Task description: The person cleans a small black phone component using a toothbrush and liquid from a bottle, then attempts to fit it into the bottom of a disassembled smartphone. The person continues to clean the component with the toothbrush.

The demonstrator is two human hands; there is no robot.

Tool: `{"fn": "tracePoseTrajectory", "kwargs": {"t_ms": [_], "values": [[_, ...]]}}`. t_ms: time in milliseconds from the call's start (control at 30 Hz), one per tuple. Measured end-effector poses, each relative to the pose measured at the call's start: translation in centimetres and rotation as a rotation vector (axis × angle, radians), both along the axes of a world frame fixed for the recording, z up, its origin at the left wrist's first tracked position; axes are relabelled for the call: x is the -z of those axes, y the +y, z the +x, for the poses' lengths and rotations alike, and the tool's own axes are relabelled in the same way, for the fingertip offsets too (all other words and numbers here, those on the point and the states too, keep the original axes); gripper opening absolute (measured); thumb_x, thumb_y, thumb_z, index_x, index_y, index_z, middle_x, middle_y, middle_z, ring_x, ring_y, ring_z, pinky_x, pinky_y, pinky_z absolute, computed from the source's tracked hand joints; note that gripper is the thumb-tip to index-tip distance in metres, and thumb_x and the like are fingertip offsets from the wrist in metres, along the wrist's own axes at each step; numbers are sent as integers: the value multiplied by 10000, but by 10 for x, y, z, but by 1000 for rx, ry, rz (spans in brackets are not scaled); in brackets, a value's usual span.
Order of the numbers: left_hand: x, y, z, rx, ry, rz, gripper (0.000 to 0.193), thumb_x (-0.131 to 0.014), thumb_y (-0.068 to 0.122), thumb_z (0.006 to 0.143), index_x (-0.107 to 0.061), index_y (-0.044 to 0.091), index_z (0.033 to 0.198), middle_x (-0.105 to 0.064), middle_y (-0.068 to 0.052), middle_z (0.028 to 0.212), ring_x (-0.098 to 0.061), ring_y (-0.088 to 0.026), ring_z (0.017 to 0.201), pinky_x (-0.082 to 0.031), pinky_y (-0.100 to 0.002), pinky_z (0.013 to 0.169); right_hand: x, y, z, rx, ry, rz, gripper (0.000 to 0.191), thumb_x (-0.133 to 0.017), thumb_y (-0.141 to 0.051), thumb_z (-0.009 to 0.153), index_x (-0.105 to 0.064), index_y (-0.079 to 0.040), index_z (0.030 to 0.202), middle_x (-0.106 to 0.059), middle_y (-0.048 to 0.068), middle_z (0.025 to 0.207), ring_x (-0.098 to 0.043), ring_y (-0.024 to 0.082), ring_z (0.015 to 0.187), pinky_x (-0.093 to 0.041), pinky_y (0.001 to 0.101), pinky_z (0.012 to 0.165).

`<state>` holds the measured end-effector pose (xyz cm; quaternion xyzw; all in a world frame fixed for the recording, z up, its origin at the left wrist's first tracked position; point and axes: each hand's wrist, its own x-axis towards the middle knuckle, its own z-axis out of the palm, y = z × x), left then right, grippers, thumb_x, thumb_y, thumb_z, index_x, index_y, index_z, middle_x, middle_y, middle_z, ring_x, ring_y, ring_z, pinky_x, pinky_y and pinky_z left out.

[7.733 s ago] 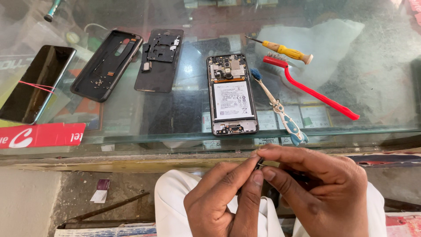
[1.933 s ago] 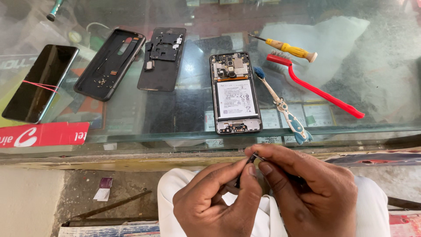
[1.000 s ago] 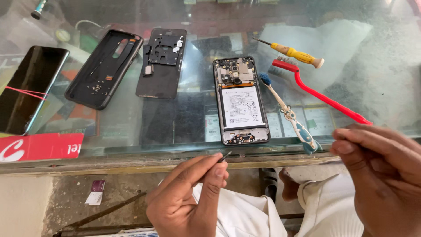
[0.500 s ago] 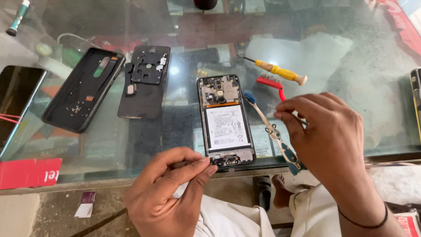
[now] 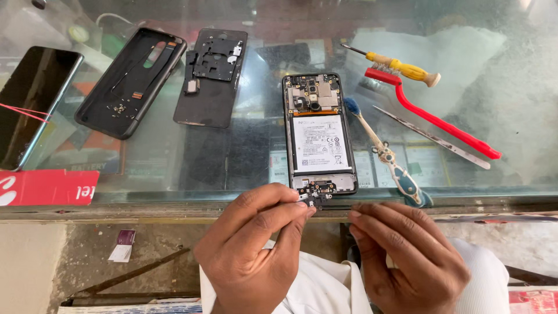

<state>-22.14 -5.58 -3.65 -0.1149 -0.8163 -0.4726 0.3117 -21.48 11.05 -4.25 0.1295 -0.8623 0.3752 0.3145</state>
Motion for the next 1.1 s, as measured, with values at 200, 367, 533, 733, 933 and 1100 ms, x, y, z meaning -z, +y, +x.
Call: {"fn": "tracePoseTrajectory", "kwargs": {"t_ms": [200, 367, 533, 733, 933, 1100], "values": [[2, 4, -4, -10, 2, 26, 263, -874, -55, 771, -728, 64, 955, -739, -52, 979, -763, -120, 876, -644, -240, 715, 8, 6, -8, 84, 44, -12, 194, -789, 108, 775, -738, 28, 944, -746, 139, 919, -750, 276, 889, -587, 369, 820], [2, 6, -6, 17, -38, 52, 243, -859, -64, 789, -730, 73, 944, -743, -51, 980, -775, -125, 890, -661, -229, 725, 8, 11, -12, 9, 25, 55, 229, -791, 92, 754, -732, 16, 961, -749, 140, 954, -743, 286, 907, -584, 378, 830], [0, 4, -4, 6, -16, 55, 240, -877, -25, 789, -740, 73, 960, -754, -67, 988, -779, -149, 920, -685, -237, 764, 15, 1, -13, 96, 38, 12, 262, -826, 75, 728, -739, 13, 967, -756, 131, 952, -722, 284, 896, -568, 378, 825], [-1, -5, -1, -106, -164, 115, 147, -808, -22, 848, -773, 44, 975, -796, -109, 973, -808, -150, 889, -674, -250, 747, 14, -7, -8, 107, 26, -60, 305, -836, 64, 726, -718, 22, 1005, -748, 147, 970, -717, 265, 901, -557, 357, 827], [-1, -4, 0, 19, -431, 405, 155, -875, 49, 811, -822, 35, 957, -836, -88, 821, -810, -129, 745, -639, -233, 648, 8, -11, 7, 166, -343, -360, 304, -806, 24, 813, -712, 10, 1101, -796, 138, 984, -641, 79, 542, -448, 187, 479], [3, 3, 3, 118, -641, 677, 132, -854, 35, 813, -835, 7, 940, -852, -122, 820, -825, -153, 730, -682, -265, 664, 11, -15, 10, 258, -509, -591, 241, -787, 28, 817, -700, 50, 1040, -813, 153, 928, -796, 139, 842, -633, 250, 709]]}}
